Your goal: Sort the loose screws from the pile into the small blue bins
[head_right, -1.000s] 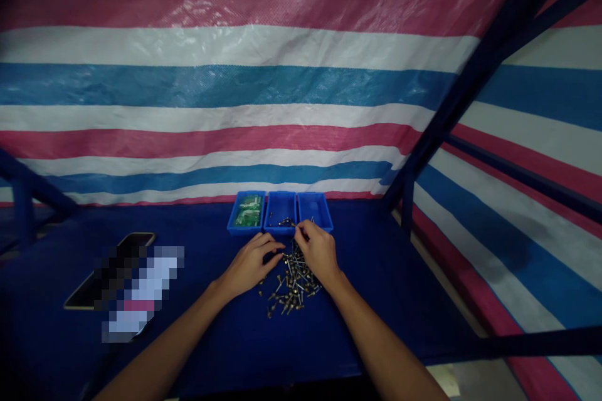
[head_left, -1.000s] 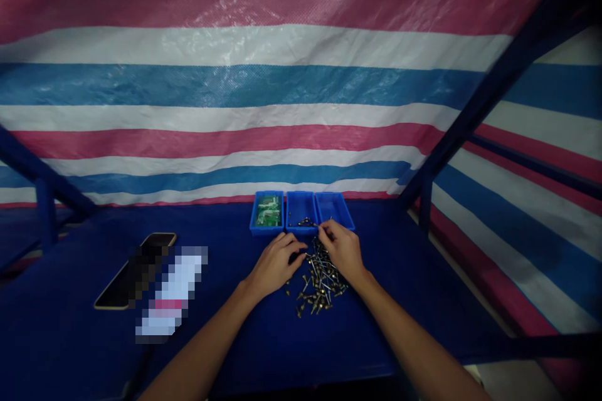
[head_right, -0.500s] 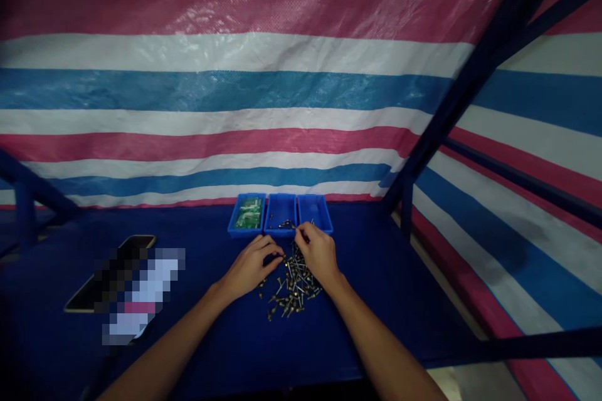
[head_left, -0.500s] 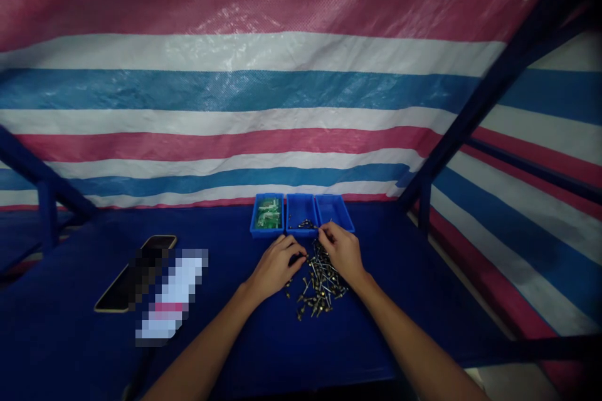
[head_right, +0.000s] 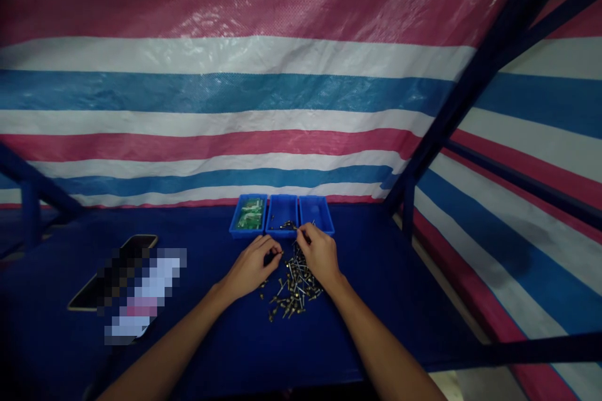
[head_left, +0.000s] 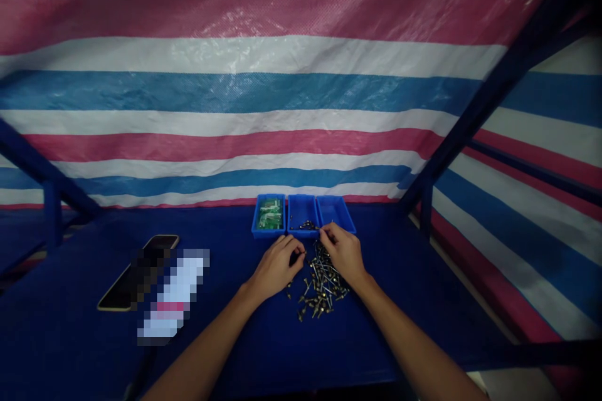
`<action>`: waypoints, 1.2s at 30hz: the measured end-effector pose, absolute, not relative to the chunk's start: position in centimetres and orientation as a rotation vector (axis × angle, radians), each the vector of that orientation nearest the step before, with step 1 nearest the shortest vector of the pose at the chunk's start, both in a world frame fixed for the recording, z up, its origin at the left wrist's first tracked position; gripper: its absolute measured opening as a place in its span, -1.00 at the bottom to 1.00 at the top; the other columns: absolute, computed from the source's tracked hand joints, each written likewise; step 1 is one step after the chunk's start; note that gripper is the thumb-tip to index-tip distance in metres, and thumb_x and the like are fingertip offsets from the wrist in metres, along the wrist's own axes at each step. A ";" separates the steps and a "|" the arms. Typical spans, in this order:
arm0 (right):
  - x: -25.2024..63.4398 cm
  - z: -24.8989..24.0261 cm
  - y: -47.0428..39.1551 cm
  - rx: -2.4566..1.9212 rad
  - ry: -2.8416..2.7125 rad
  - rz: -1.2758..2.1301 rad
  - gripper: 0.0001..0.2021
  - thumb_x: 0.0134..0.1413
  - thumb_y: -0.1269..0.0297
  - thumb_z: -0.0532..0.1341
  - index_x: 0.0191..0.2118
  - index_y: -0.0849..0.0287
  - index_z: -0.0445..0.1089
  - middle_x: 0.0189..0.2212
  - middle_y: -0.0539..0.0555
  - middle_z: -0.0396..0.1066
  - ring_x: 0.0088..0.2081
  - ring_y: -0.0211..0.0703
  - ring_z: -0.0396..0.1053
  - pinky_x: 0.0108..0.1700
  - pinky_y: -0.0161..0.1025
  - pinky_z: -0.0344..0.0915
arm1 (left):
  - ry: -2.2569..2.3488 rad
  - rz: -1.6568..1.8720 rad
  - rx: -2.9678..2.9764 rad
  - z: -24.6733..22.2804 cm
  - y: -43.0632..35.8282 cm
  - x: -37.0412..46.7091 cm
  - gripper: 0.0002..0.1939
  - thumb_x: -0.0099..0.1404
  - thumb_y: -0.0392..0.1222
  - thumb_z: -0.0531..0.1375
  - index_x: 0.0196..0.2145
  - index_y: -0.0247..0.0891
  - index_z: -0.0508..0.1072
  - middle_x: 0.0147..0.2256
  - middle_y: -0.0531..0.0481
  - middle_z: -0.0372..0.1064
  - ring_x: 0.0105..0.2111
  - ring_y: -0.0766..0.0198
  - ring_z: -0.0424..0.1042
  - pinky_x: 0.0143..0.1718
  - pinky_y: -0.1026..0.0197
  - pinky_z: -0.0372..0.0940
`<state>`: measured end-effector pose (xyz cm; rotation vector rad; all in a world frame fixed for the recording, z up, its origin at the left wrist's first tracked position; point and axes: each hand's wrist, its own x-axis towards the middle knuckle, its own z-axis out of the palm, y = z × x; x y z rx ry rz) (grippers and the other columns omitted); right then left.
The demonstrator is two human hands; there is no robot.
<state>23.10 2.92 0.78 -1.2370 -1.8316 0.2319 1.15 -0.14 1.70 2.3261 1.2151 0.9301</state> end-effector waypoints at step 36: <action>22.4 2.6 1.5 -1.026 -2.020 0.525 -0.91 0.49 0.24 0.08 -0.07 0.09 0.29 -0.25 0.02 0.40 -0.31 -0.17 0.38 -0.23 -0.25 0.25 | 1.102 1.062 1.695 0.6 1.3 1.1 -0.71 0.51 0.03 0.15 -0.13 -0.23 0.54 -0.34 0.03 0.46 -0.33 0.23 0.41 -0.25 0.22 0.26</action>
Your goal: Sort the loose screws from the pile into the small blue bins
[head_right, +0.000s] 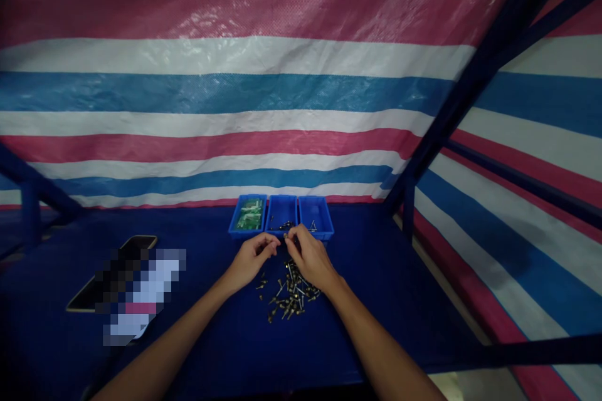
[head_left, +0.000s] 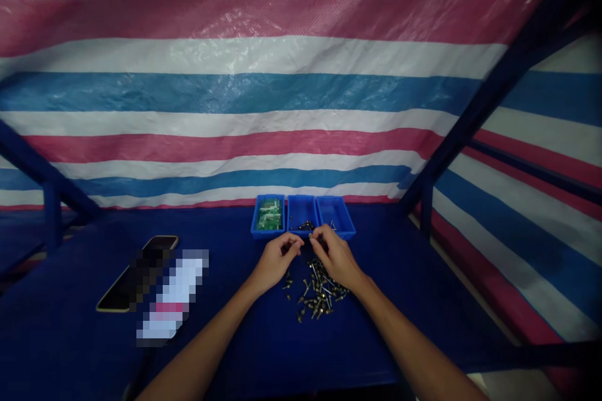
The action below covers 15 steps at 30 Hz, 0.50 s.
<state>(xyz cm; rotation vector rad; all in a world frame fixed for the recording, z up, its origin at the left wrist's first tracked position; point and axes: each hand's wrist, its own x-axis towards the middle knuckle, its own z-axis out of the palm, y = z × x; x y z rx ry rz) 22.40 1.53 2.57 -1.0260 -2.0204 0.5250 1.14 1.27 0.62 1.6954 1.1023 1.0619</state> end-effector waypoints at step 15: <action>23.3 1.7 1.8 -1.036 -1.764 0.383 -0.80 0.49 0.22 -0.07 -0.18 0.08 0.23 -0.37 -0.02 0.26 -0.40 -0.18 0.29 -0.27 -0.23 0.24 | 1.161 1.002 1.754 0.5 1.1 1.2 -0.71 0.51 0.02 0.14 -0.12 -0.21 0.56 -0.33 0.02 0.52 -0.34 0.22 0.46 -0.28 0.22 0.26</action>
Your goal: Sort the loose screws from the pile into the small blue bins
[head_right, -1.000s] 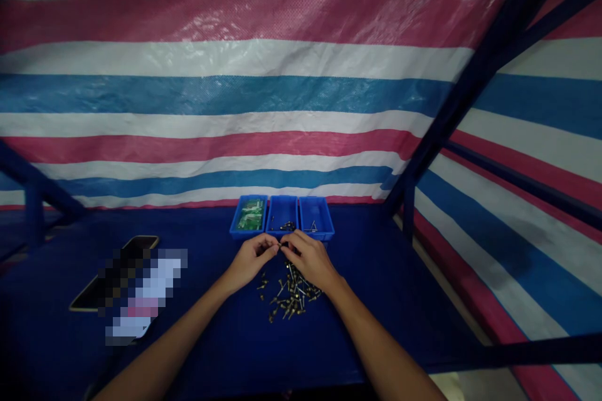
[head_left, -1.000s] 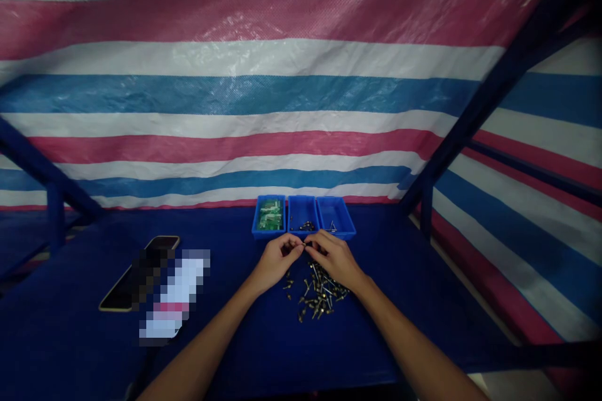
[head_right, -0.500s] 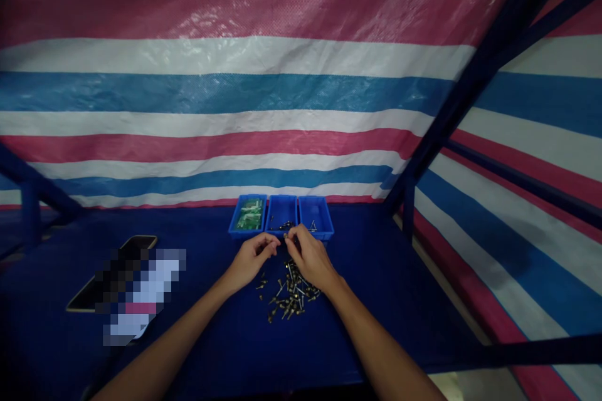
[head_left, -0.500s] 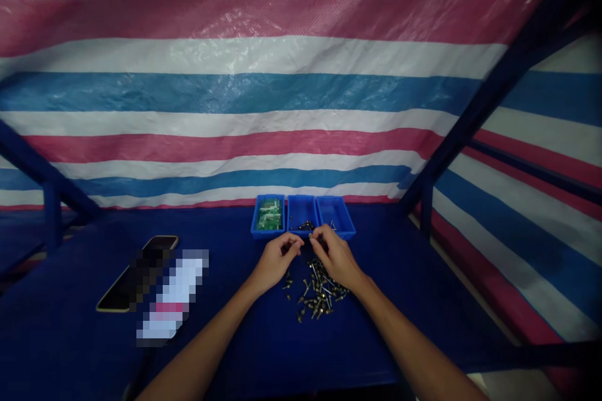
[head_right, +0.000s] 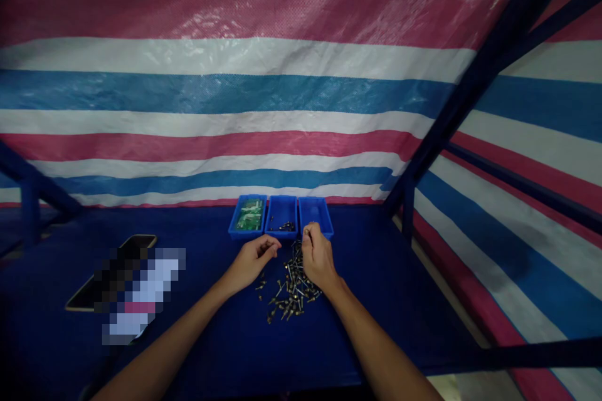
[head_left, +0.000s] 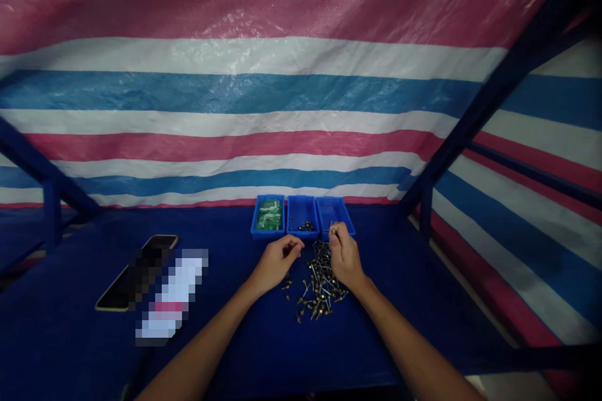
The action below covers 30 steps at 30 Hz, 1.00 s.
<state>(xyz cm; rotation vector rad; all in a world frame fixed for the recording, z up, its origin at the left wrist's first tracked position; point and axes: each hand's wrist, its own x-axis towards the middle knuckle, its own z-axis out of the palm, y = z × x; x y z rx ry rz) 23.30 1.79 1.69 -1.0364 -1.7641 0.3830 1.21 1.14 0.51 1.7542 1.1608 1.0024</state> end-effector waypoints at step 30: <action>22.7 2.4 2.0 -0.950 -1.671 0.329 -0.86 0.44 0.23 0.18 -0.17 0.08 0.46 -0.18 0.12 0.55 -0.17 -0.07 0.53 -0.11 -0.15 0.45 | 1.166 0.962 1.788 0.7 0.9 1.4 -0.73 0.50 0.00 0.13 -0.12 -0.18 0.56 -0.32 0.02 0.55 -0.33 0.20 0.49 -0.31 0.23 0.27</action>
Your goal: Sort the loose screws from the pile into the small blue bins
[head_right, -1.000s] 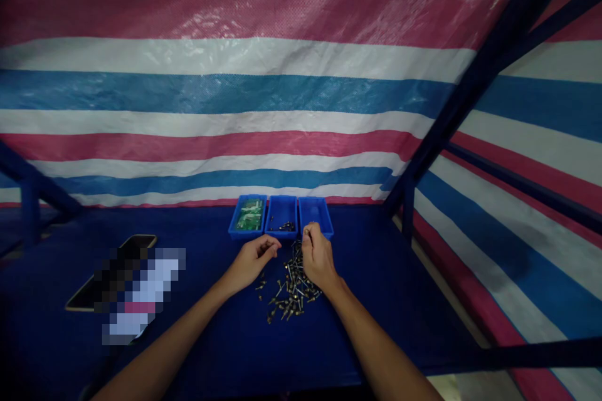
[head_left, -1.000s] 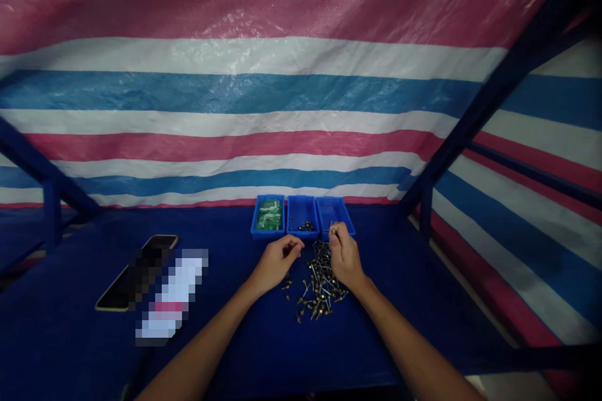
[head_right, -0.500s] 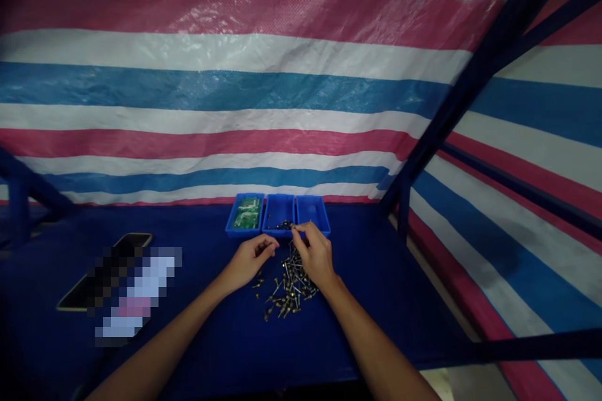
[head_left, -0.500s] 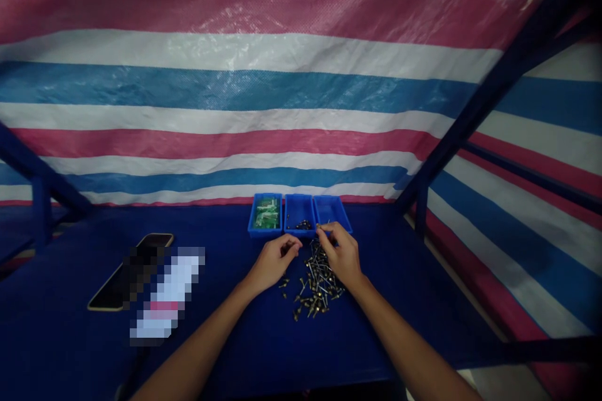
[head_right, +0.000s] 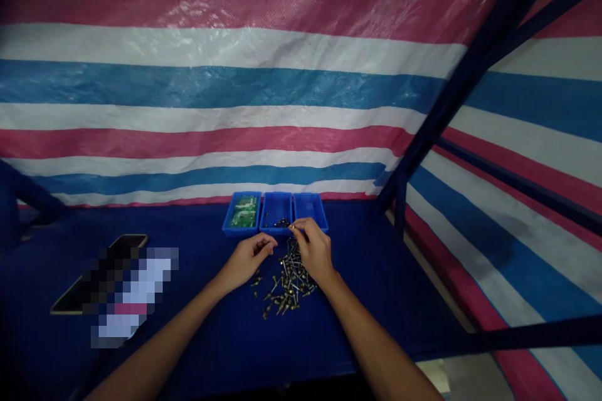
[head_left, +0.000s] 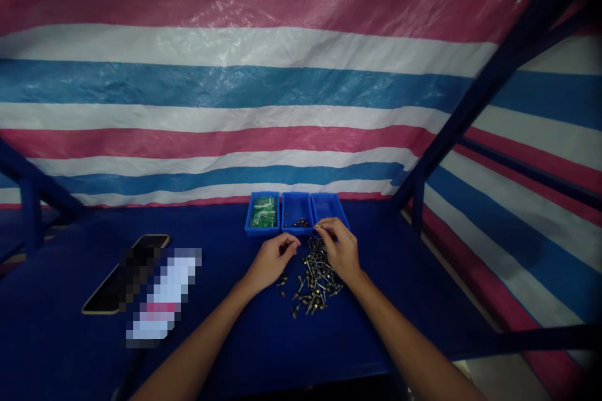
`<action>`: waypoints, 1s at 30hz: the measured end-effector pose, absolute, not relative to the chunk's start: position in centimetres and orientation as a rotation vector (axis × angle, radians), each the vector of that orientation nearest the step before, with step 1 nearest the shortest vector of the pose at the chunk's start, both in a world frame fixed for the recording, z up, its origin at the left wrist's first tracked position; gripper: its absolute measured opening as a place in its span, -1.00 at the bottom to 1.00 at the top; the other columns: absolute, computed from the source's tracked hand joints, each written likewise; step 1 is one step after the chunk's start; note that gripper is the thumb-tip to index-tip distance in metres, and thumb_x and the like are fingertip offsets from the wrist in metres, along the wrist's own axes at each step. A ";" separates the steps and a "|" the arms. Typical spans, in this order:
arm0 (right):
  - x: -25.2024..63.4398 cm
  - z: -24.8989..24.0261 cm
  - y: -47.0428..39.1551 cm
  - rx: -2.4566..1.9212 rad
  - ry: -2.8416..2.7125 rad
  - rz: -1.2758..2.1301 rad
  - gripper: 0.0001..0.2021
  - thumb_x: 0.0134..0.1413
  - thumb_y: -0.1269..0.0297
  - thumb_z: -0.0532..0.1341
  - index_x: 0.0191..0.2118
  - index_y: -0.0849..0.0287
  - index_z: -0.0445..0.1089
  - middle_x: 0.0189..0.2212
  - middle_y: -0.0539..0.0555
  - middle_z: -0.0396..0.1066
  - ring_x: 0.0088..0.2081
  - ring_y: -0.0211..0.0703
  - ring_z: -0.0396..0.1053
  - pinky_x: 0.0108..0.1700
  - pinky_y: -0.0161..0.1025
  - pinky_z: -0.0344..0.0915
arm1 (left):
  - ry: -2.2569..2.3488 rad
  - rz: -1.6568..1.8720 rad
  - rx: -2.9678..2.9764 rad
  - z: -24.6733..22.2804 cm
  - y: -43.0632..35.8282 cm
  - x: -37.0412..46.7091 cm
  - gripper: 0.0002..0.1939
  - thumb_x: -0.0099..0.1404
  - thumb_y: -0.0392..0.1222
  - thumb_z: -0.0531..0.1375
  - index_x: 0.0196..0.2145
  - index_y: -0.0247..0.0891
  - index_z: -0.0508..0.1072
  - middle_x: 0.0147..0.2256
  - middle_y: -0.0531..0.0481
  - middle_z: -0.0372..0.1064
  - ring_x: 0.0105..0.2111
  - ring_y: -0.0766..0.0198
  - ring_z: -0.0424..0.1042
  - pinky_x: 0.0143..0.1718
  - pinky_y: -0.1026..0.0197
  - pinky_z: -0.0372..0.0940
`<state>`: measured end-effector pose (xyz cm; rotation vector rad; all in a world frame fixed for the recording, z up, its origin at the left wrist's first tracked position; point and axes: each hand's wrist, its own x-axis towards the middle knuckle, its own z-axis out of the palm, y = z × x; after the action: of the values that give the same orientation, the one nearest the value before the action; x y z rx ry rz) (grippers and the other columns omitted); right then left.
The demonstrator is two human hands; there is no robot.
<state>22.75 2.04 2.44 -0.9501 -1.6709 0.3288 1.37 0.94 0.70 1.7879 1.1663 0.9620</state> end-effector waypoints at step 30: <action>22.6 1.8 2.1 -1.019 -1.680 0.448 -0.90 0.42 0.25 0.18 -0.15 0.08 0.43 -0.14 0.05 0.55 -0.42 -0.21 0.40 -0.28 -0.22 0.36 | 1.169 0.939 1.799 0.8 0.8 1.2 -0.73 0.52 -0.03 0.12 -0.10 -0.18 0.56 -0.29 0.02 0.55 -0.32 0.22 0.48 -0.29 0.24 0.27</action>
<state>22.62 2.07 1.82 -1.0190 -1.6796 0.4482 1.18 0.84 0.85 1.7993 1.1692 0.9392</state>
